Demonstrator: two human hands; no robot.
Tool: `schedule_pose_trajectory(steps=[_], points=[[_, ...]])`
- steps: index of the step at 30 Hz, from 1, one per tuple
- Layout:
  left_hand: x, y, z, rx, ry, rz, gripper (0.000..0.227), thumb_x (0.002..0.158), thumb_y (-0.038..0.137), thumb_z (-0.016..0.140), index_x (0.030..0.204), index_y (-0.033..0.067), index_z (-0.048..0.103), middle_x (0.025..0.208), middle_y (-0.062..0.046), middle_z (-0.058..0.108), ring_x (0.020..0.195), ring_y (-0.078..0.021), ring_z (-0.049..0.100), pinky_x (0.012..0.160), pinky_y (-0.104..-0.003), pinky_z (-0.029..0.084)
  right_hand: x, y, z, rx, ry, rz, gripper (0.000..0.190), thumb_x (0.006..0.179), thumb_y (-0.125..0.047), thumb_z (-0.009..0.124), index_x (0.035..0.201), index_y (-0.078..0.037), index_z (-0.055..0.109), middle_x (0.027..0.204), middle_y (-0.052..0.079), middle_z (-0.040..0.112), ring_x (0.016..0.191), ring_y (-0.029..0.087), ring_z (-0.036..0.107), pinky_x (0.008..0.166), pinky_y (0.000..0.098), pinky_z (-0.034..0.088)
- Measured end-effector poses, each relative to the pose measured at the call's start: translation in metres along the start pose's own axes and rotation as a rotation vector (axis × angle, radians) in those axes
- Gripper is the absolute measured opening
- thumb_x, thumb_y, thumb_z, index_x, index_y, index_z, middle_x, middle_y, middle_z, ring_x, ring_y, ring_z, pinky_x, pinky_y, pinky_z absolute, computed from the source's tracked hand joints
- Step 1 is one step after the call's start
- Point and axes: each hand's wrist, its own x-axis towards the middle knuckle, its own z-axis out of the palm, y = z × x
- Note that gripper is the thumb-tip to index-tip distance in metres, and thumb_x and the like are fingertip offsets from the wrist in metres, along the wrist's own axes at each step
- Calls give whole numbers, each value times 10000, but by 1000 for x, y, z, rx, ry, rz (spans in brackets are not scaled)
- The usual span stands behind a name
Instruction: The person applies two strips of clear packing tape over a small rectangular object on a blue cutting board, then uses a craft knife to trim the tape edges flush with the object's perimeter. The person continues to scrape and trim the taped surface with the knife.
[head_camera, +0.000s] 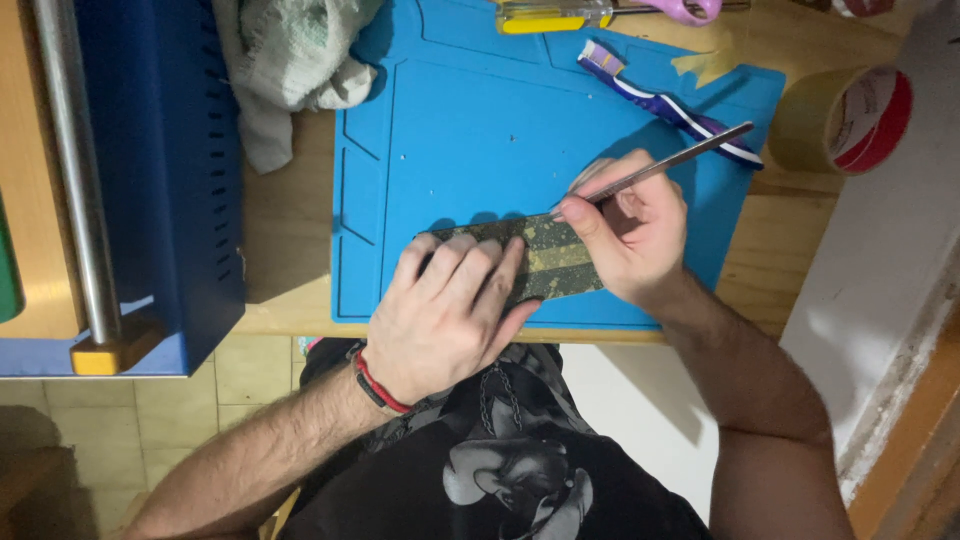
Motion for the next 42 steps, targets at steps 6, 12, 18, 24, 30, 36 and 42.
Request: schedule_pose_trajectory(steps=[6,12,18,24,30,36,42], points=[[-3,0,3,-17,67,31,466,1127,495,719,1325,76,761,1156,-63,693,1094,-281,656,958,-453,530,5,-9,2,-156,-146,-114,140,1049,56,722,1042,57,582,852,183,662,778,278,668,698,342,527],[-2,0,0,-7,53,16,474,1136,507,680,1355,93,749,1156,-56,694,1076,-275,649,962,-447,524,2,-4,1,-300,-164,-223,119,1062,55,718,1043,59,600,896,171,645,792,340,667,731,421,535],[1,3,-4,50,-2,-8,474,1130,538,611,1364,141,718,1205,-62,673,1078,-282,640,980,-442,510,4,-7,2,-291,-181,-238,147,1057,76,714,1047,34,574,876,175,647,782,343,649,754,436,546],[5,7,-1,110,-104,-53,658,1069,613,592,1553,170,647,1259,-58,665,1103,-274,620,996,-471,500,-1,-1,-4,57,-11,-33,117,1139,-42,621,1103,-35,509,919,150,630,871,248,666,806,322,568],[1,4,0,19,55,54,450,1134,482,691,1368,105,764,1034,-25,641,988,-256,618,926,-450,517,-3,1,-3,105,16,27,136,1133,-50,649,1126,-50,514,945,136,631,879,213,650,809,295,578],[2,2,-2,136,-78,-25,628,1102,646,602,1544,205,671,1165,-38,626,1026,-272,604,946,-469,492,-2,-1,-3,22,1,7,137,1116,-54,667,1099,-11,538,927,150,628,868,233,633,780,307,530],[-5,0,-1,46,125,58,320,1139,464,753,1261,170,790,968,10,636,906,-246,602,865,-416,501,3,-11,-3,-96,-218,-128,104,1048,25,704,1030,24,602,831,154,633,730,276,624,712,377,514]])
